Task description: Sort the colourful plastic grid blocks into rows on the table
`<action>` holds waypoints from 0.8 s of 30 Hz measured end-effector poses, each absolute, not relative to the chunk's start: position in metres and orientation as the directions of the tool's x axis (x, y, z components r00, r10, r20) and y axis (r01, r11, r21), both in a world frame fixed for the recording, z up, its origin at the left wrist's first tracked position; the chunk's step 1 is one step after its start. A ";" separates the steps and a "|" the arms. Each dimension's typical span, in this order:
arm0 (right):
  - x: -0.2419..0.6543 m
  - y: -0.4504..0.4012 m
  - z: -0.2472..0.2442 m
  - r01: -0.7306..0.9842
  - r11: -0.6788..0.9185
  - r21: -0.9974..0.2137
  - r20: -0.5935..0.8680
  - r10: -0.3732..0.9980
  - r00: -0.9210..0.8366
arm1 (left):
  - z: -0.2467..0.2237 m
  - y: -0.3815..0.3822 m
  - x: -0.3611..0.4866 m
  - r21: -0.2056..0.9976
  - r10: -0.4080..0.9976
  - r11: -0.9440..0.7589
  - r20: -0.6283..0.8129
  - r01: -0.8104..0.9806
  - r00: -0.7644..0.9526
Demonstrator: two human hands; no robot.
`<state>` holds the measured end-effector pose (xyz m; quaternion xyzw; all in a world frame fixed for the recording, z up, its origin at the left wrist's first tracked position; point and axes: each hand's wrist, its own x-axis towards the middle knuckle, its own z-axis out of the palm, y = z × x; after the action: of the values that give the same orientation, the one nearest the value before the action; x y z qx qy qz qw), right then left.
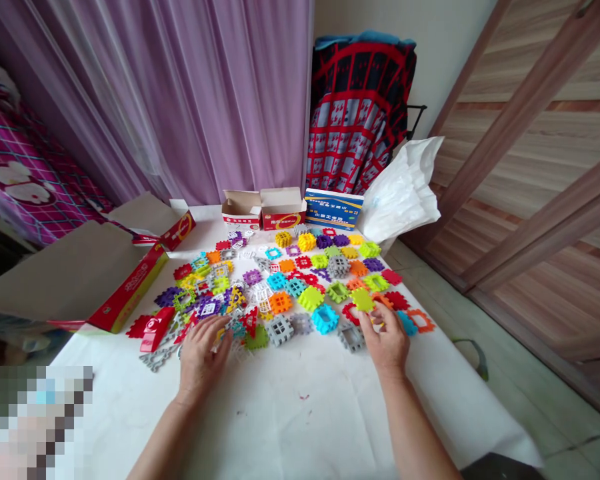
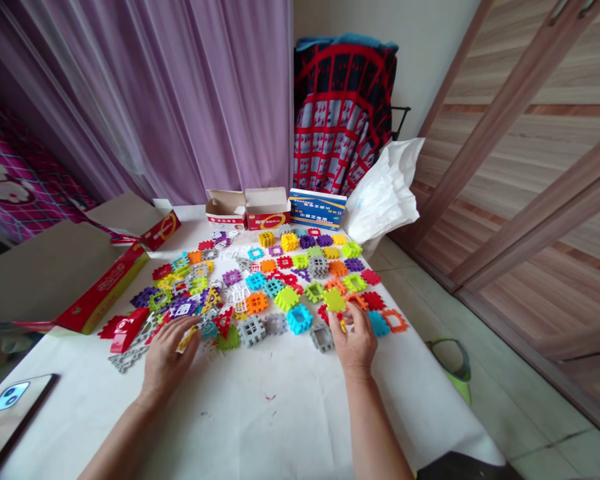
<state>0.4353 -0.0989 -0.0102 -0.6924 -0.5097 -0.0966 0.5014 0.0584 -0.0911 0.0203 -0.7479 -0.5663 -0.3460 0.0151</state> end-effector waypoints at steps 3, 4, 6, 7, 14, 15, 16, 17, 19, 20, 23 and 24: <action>0.439 -0.099 -0.014 0.788 0.001 -0.616 0.626 0.607 0.489 | 0.022 -0.097 0.076 0.223 0.810 -0.502 0.461 0.836 0.363; 0.439 -0.098 -0.015 0.787 -0.002 -0.616 0.623 0.611 0.489 | 0.023 -0.098 0.082 0.178 0.805 -0.519 0.429 0.836 0.409; 0.438 -0.099 -0.015 0.786 0.001 -0.618 0.615 0.623 0.482 | 0.025 -0.096 0.090 0.119 0.814 -0.518 0.373 0.847 0.445; 0.437 -0.099 -0.014 0.784 0.003 -0.621 0.611 0.627 0.483 | 0.026 -0.095 0.093 0.103 0.821 -0.509 0.355 0.854 0.447; 0.436 -0.100 -0.017 0.750 0.017 -0.661 0.579 0.647 0.496 | 0.042 -0.079 0.085 0.367 0.872 -0.463 0.354 0.807 0.339; 0.437 -0.100 -0.018 0.749 0.023 -0.662 0.582 0.646 0.494 | 0.044 -0.076 0.082 0.516 0.919 -0.369 0.328 0.773 0.219; 0.437 -0.100 -0.019 0.750 0.030 -0.661 0.586 0.645 0.491 | 0.047 -0.073 0.079 0.657 0.958 -0.255 0.272 0.709 0.092; 0.438 -0.100 -0.020 0.752 0.036 -0.658 0.592 0.641 0.488 | 0.049 -0.070 0.076 0.767 0.981 -0.140 0.194 0.626 -0.018; 0.438 -0.099 -0.021 0.761 0.047 -0.647 0.609 0.634 0.478 | 0.052 -0.064 0.072 0.879 0.991 0.030 0.037 0.477 -0.130; 0.438 -0.099 -0.021 0.768 0.050 -0.639 0.616 0.631 0.472 | 0.053 -0.060 0.072 0.897 0.990 0.078 -0.020 0.435 -0.137; 0.437 -0.098 -0.020 0.782 0.052 -0.622 0.628 0.630 0.457 | 0.057 -0.051 0.076 0.926 0.981 0.186 -0.153 0.330 -0.122; 0.436 -0.099 -0.019 0.785 0.054 -0.618 0.631 0.630 0.453 | 0.058 -0.049 0.078 0.931 0.975 0.214 -0.186 0.296 -0.119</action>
<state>0.4365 -0.0987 -0.0194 -0.6837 -0.5172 -0.0760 0.5092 0.0782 -0.0491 0.0579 -0.4953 -0.6418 -0.3843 -0.4417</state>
